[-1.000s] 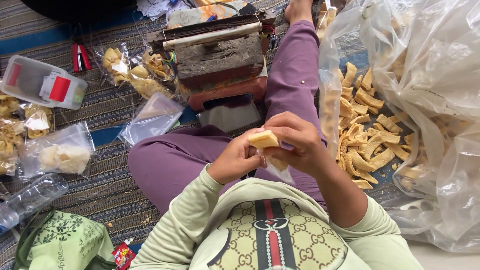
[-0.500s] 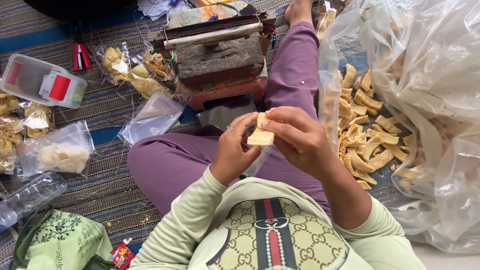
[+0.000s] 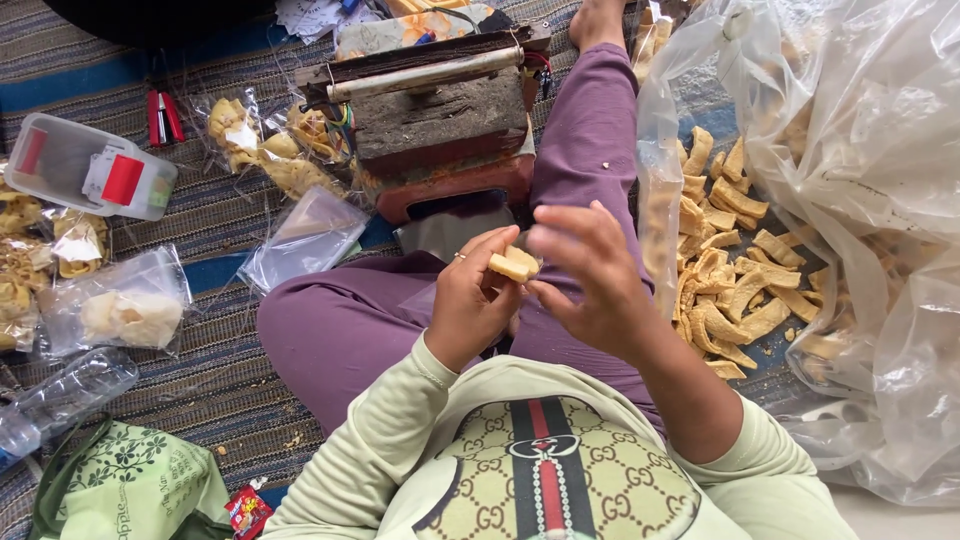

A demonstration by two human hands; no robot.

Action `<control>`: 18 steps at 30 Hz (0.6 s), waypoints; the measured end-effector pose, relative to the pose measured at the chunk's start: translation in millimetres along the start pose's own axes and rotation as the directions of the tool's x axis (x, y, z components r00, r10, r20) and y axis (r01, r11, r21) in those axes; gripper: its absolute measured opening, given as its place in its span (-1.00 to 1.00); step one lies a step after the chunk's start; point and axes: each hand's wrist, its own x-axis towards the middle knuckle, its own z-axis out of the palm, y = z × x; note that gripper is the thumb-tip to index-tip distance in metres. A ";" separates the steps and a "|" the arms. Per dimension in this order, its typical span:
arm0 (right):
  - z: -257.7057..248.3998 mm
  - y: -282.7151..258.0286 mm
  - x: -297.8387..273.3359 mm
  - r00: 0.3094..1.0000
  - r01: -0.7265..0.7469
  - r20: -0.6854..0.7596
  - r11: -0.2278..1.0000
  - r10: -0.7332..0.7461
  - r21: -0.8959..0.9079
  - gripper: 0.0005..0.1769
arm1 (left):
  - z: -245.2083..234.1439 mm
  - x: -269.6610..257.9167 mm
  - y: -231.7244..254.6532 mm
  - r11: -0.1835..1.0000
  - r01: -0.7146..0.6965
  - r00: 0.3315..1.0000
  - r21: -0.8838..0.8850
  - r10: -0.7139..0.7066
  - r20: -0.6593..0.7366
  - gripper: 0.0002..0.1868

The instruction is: Packaging small snack pieces into plastic bags and sealing them using a manual heat sealer.

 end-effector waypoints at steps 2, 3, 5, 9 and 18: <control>0.0 -13.5 8.5 0.999 0.041 0.034 0.998 -0.040 -0.050 -0.65 | 0.5 -1.5 5.0 0.999 0.035 0.999 -0.020 -0.035 0.013 -0.38; -0.8 -19.5 13.3 0.994 0.089 0.064 0.990 -0.083 -0.106 -0.82 | 1.3 -0.1 7.3 0.997 0.061 0.998 -0.041 -0.060 0.030 -0.39; -5.2 -14.5 7.0 0.992 0.062 0.120 0.981 -0.041 -0.184 -0.78 | -0.3 -0.1 9.6 0.982 0.137 0.990 -0.132 -0.135 0.029 -0.37; -9.4 -11.5 -8.6 0.950 0.038 0.303 0.941 0.070 -0.336 -0.49 | -5.7 -1.7 14.5 0.848 0.410 0.911 -0.336 -0.398 0.108 -0.36; -7.2 9.9 -53.6 0.991 -0.052 0.112 0.984 0.071 -0.169 -0.79 | -13.6 13.0 1.2 0.972 0.010 0.919 0.234 -0.101 0.381 0.24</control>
